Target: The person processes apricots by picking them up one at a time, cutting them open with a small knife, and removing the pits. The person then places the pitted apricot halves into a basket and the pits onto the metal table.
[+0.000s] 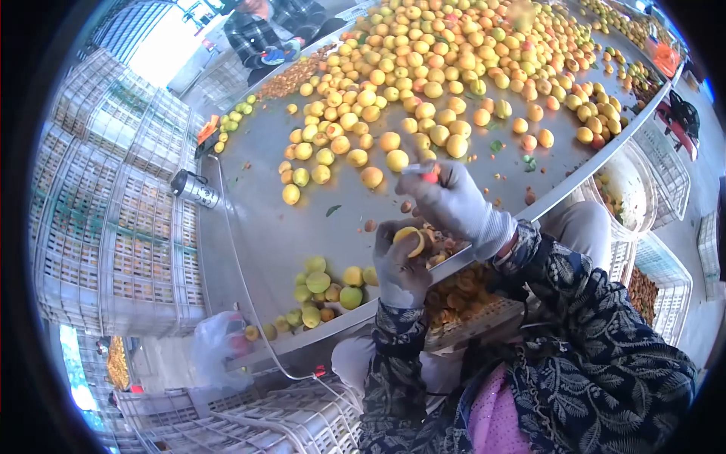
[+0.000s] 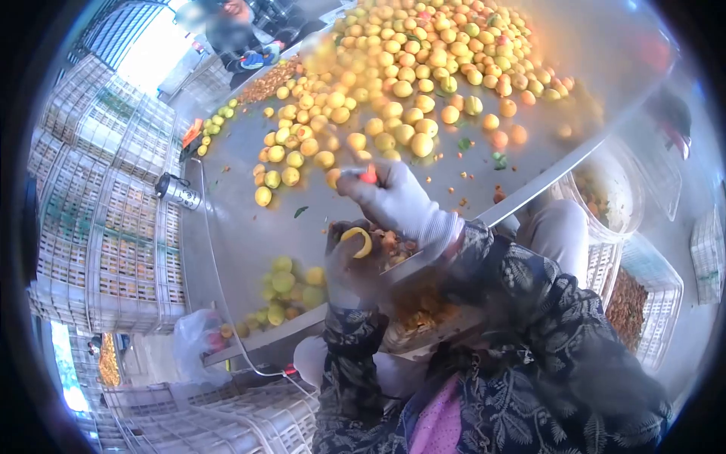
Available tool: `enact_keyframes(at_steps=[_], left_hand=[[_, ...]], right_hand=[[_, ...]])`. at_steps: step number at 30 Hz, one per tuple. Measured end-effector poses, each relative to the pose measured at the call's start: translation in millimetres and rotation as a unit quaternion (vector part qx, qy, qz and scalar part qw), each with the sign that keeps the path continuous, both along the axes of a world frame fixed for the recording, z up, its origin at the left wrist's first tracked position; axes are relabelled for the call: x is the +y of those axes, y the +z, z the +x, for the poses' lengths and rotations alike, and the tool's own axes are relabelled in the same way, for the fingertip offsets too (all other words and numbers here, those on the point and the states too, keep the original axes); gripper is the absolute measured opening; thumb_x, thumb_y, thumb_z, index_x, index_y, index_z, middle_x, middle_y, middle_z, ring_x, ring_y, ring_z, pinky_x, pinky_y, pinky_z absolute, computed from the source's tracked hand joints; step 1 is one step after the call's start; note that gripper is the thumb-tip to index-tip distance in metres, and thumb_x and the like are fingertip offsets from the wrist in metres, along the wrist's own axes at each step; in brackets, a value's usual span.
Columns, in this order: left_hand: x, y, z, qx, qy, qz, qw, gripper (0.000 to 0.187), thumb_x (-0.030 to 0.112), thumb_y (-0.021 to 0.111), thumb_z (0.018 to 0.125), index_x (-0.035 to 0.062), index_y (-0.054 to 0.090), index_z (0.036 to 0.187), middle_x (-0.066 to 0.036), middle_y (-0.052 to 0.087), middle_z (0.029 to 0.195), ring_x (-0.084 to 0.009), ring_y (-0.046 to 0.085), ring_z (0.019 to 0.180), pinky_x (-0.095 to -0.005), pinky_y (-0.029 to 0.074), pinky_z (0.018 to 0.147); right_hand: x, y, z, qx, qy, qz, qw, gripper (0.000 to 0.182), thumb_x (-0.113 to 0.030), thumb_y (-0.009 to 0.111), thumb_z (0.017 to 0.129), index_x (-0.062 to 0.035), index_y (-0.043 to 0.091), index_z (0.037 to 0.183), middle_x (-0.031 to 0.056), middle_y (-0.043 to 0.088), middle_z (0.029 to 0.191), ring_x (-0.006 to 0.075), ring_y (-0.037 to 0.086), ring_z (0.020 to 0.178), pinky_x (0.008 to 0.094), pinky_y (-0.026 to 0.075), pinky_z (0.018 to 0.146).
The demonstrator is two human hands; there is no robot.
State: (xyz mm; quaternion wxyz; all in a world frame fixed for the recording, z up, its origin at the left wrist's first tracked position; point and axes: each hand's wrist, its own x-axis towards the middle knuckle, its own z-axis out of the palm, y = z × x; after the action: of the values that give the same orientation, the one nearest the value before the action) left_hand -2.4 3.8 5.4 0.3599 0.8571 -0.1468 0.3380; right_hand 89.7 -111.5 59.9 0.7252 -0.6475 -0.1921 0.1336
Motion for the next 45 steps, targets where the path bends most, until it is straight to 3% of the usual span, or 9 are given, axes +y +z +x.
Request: enact_keyframes(at_steps=[2,6,7,9,17,33,38,40,45], left_hand=[[-5.8,11.2,1.1,0.157,-0.048,-0.486,0.858,0.031,0.014,0.061,0.081,0.0036,0.053,0.109,-0.009,0.056,0.092,-0.0196,0.057,0.083,-0.0291,0.048,0.069],[-2.2,13.3,1.9,0.217,-0.068,-0.688,0.689,0.028,0.02,0.06,0.083,0.0046,0.052,0.106,-0.009,0.058,0.093,-0.0189,0.058,0.079,-0.0307,0.048,0.067],[-2.2,16.6,1.1,0.217,-0.067,-0.69,0.688,0.028,0.02,0.06,0.083,0.0046,0.052,0.106,-0.009,0.058,0.093,-0.0189,0.058,0.079,-0.0307,0.048,0.067],[-2.4,26.6,-1.8,0.145,0.064,-0.199,0.967,0.027,0.006,0.061,0.082,0.0021,0.051,0.107,-0.01,0.058,0.088,-0.0214,0.06,0.077,-0.031,0.049,0.066],[4.0,-18.0,13.8,0.192,0.213,-0.082,0.954,0.034,0.013,0.063,0.081,0.0013,0.051,0.111,-0.016,0.059,0.087,-0.033,0.061,0.079,-0.0375,0.048,0.068],[11.4,-18.3,-4.6,0.205,0.032,-0.148,0.967,0.042,0.029,0.06,0.087,0.0038,0.051,0.119,-0.017,0.061,0.099,-0.0335,0.062,0.089,-0.0414,0.049,0.073],[1.4,-41.8,16.3,0.09,0.097,-0.268,0.954,0.032,0.027,0.051,0.094,-0.0007,0.057,0.107,-0.011,0.063,0.091,-0.0206,0.06,0.079,-0.0343,0.048,0.069],[-4.2,-30.7,23.0,0.226,0.14,-0.592,0.76,0.039,0.032,0.05,0.096,-0.0048,0.061,0.094,-0.006,0.062,0.08,-0.0147,0.057,0.071,-0.0313,0.047,0.063],[-3.9,-22.7,26.7,0.177,0.212,-0.522,0.807,0.045,0.034,0.049,0.098,-0.0053,0.061,0.08,-0.002,0.059,0.071,-0.0093,0.052,0.066,-0.0298,0.043,0.057]], right_hand=[[7.5,25.7,4.4,0.109,0.056,0.157,0.98,0.025,-0.025,0.065,0.089,-0.0007,0.061,0.084,0.0,0.049,0.049,0.008,0.044,0.039,0.0234,0.032,0.038],[33.6,39.5,7.2,0.114,-0.001,0.212,0.971,0.025,-0.024,0.063,0.09,-0.0007,0.059,0.081,0.0003,0.046,0.047,0.0079,0.04,0.035,0.0237,0.028,0.034],[38.1,37.2,7.5,0.115,-0.006,0.227,0.967,0.027,-0.025,0.063,0.09,-0.0005,0.059,0.08,0.0004,0.047,0.048,0.008,0.039,0.035,0.0234,0.028,0.034],[45.1,30.2,6.3,0.121,-0.019,0.227,0.966,0.026,-0.025,0.064,0.089,-0.0005,0.059,0.081,0.0001,0.047,0.048,0.008,0.04,0.036,0.0233,0.028,0.035],[57.0,12.8,-7.2,0.095,0.001,0.161,0.982,0.012,-0.015,0.065,0.084,-0.004,0.063,0.08,-0.0045,0.051,0.06,0.0038,0.045,0.053,0.0218,0.035,0.049],[44.3,0.2,8.8,0.18,0.307,0.219,0.909,0.015,-0.013,0.061,0.086,-0.0027,0.06,0.075,0.0008,0.055,0.063,0.0079,0.048,0.052,0.0226,0.037,0.047],[66.9,6.2,-6.4,0.121,0.009,0.128,0.984,0.016,-0.018,0.064,0.085,-0.0034,0.063,0.079,-0.0006,0.057,0.066,0.0063,0.048,0.053,0.0225,0.036,0.047],[67.3,7.8,-6.8,0.124,0.012,0.13,0.984,0.016,-0.018,0.065,0.083,-0.0034,0.064,0.078,-0.0016,0.056,0.066,0.0055,0.046,0.052,0.0226,0.035,0.046],[70.2,10.0,-5.8,0.205,-0.064,0.136,0.967,0.024,-0.023,0.064,0.083,-0.0006,0.064,0.09,0.0028,0.057,0.069,0.0104,0.054,0.056,0.024,0.042,0.047]])
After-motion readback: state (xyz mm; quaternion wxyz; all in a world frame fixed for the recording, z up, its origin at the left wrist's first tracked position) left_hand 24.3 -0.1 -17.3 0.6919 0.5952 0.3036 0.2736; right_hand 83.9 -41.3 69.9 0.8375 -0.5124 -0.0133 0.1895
